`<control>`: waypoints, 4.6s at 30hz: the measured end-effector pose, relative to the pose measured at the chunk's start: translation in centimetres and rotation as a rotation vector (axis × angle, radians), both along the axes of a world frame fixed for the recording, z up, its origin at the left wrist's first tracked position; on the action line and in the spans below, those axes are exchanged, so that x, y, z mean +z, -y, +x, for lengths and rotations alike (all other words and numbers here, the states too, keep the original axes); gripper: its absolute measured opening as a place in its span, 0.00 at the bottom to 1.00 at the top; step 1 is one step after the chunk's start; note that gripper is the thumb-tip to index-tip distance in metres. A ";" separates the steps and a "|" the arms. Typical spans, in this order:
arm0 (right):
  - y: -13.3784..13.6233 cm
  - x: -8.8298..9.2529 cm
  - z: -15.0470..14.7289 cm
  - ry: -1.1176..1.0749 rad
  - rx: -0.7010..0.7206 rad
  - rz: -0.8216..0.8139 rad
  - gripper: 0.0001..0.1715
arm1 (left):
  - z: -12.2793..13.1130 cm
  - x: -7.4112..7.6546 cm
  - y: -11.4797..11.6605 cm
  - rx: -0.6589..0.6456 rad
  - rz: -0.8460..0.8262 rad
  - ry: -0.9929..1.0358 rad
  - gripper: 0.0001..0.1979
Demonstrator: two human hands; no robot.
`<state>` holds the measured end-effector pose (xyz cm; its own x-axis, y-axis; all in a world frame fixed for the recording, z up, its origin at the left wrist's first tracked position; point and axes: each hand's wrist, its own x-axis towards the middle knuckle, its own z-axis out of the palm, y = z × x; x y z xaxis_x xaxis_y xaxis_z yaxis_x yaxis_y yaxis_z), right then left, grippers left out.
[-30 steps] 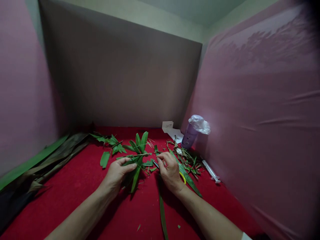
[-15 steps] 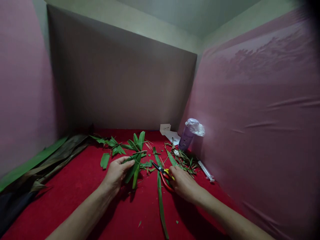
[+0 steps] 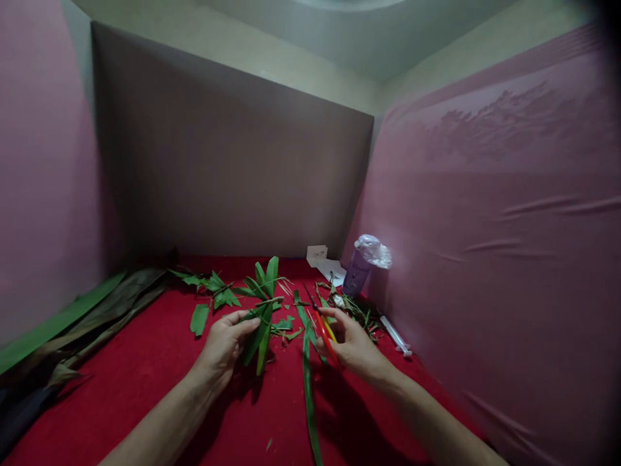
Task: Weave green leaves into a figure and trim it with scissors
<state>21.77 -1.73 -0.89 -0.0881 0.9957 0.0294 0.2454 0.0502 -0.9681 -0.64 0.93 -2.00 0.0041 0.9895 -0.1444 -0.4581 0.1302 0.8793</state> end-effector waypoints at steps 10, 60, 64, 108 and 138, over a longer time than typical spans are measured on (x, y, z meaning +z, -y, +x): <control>-0.7 0.1 -2.0 -0.146 0.033 -0.093 0.32 | 0.4 -0.4 0.0 -0.026 -0.020 -0.031 0.11; 4.5 -2.8 -5.4 -0.225 0.145 -0.114 0.30 | 0.1 0.3 -0.2 0.112 0.005 0.137 0.08; 3.4 -3.2 -5.7 -0.230 0.131 -0.080 0.30 | 0.2 0.0 -0.2 0.075 0.011 0.140 0.08; 3.0 -2.6 -6.8 -0.146 -0.045 0.019 0.25 | 0.7 0.4 0.5 0.055 0.008 0.087 0.07; -2.8 3.8 -3.6 -0.137 0.119 0.305 0.13 | 0.2 0.0 0.7 -0.237 0.085 -0.023 0.10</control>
